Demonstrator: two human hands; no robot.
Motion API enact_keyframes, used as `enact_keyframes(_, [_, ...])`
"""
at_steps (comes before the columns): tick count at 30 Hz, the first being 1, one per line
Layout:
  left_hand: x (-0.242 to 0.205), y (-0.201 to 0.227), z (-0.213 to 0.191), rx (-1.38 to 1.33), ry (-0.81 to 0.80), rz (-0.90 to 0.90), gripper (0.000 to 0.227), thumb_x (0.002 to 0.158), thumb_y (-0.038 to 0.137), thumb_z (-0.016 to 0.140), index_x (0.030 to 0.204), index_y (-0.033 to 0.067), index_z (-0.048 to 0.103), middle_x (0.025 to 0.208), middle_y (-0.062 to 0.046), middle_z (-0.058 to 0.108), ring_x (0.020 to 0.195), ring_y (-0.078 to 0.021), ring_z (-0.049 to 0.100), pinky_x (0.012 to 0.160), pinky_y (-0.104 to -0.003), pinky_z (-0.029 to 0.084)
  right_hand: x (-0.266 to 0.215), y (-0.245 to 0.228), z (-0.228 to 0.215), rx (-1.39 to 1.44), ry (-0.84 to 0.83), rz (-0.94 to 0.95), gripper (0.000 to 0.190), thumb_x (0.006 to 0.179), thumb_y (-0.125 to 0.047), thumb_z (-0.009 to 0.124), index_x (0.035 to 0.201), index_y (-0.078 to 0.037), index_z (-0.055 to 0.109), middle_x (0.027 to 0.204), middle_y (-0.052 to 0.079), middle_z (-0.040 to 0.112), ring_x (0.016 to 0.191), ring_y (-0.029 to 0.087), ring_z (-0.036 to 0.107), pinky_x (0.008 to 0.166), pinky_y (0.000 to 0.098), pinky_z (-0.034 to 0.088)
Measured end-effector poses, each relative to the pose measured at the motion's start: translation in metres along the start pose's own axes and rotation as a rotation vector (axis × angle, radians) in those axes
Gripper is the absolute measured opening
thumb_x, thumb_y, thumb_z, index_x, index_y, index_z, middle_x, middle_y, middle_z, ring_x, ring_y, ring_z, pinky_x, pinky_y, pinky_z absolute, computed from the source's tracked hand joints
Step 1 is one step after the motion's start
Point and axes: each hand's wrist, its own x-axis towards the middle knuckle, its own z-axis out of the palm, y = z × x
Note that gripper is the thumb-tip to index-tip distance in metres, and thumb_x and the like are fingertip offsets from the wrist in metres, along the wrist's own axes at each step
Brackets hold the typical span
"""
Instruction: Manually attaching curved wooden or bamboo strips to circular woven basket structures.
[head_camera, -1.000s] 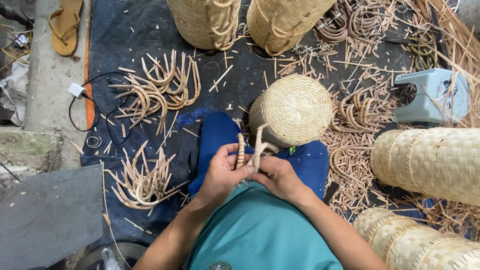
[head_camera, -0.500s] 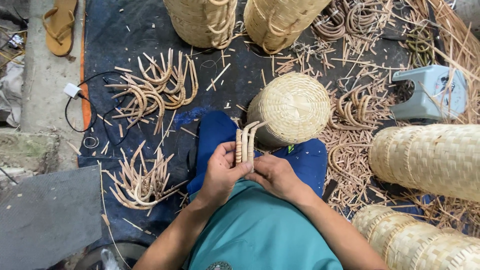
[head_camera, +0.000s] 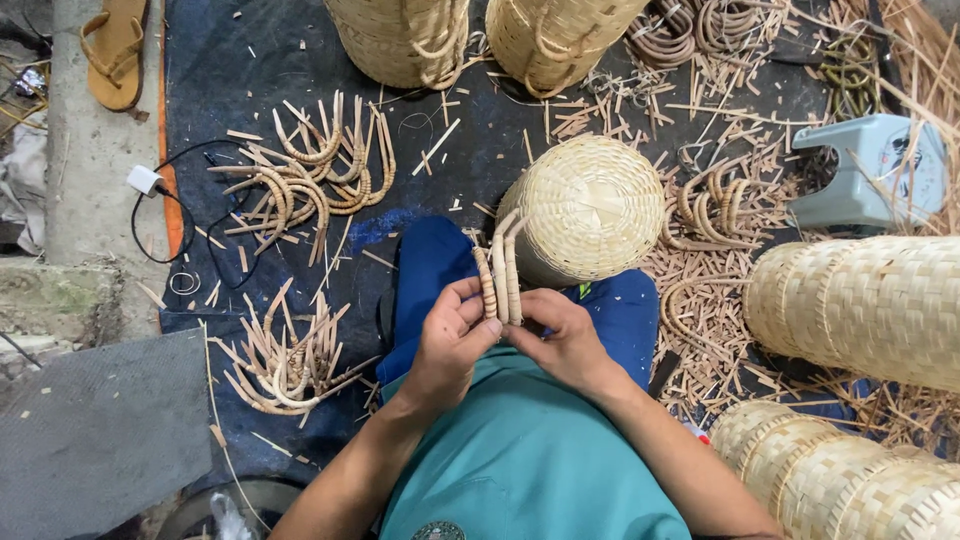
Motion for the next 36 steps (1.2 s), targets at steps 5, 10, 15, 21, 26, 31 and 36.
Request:
enact_keyframes(5, [-0.002,0.006,-0.003,-0.008,-0.021,-0.025,0.048,0.096,-0.001,0.058,0.139,-0.0072,0.038,0.125,-0.02,0.065,0.115,-0.0209,0.063,0.102,-0.036,0.052,-0.004,0.005,0.003,0.08,-0.022,0.124,0.028,0.086,-0.01,0.081,0.113,-0.008,0.075,0.097,0.005,0.071,0.077,0.014,0.065,0.064,0.0274,0.053])
enact_keyframes(10, [-0.002,0.01,-0.002,-0.014,-0.002,0.086,0.047,0.094,-0.003,0.062,0.136,-0.0087,0.041,0.13,-0.016,0.06,0.123,-0.0211,0.061,0.113,-0.037,0.049,-0.002,0.005,0.003,0.011,0.002,0.102,0.026,0.084,-0.008,0.079,0.11,-0.008,0.076,0.092,0.004,0.069,0.073,0.015,0.067,0.062,0.0278,0.054])
enact_keyframes(15, [0.0,0.011,0.0,0.235,0.061,0.002,0.042,0.094,-0.001,0.066,0.13,-0.0079,0.046,0.119,-0.016,0.064,0.111,-0.0175,0.067,0.099,-0.032,0.057,0.001,0.0,0.001,-0.512,0.07,-0.354,0.032,0.075,-0.009,0.079,0.105,-0.006,0.069,0.095,0.008,0.064,0.078,0.027,0.064,0.065,0.0369,0.053])
enact_keyframes(21, [0.008,-0.017,-0.016,0.348,0.231,0.158,0.038,0.092,-0.004,0.066,0.126,-0.0114,0.05,0.11,-0.014,0.069,0.097,-0.0149,0.069,0.083,-0.028,0.059,0.011,-0.017,0.001,-0.735,0.09,-0.51,0.041,0.072,-0.012,0.078,0.11,-0.004,0.063,0.097,0.007,0.063,0.085,0.027,0.063,0.078,0.0442,0.053])
enact_keyframes(26, [0.005,0.011,-0.014,0.244,0.193,0.058,0.039,0.09,-0.004,0.067,0.124,-0.0099,0.049,0.107,-0.017,0.069,0.094,-0.0189,0.071,0.083,-0.03,0.061,-0.002,0.006,0.008,-0.108,-0.066,-0.107,0.041,0.081,-0.014,0.078,0.116,-0.003,0.06,0.103,0.011,0.065,0.095,0.024,0.064,0.085,0.0415,0.054])
enact_keyframes(31, [-0.012,0.046,-0.003,0.162,0.018,-0.136,0.044,0.086,-0.005,0.068,0.125,-0.0072,0.048,0.106,-0.017,0.068,0.098,-0.0198,0.072,0.087,-0.031,0.062,-0.01,0.038,0.014,0.783,-0.105,0.463,0.029,0.091,-0.015,0.072,0.117,-0.005,0.062,0.108,0.006,0.07,0.097,0.012,0.069,0.084,0.0331,0.06])
enact_keyframes(36, [-0.02,0.068,-0.011,0.197,0.158,0.063,0.038,0.088,-0.006,0.065,0.122,-0.012,0.05,0.103,-0.022,0.068,0.094,-0.026,0.073,0.087,-0.037,0.064,-0.003,0.042,-0.001,0.535,0.323,0.547,0.016,0.097,-0.011,0.072,0.107,0.0,0.065,0.096,0.009,0.073,0.089,0.015,0.069,0.081,0.0326,0.057])
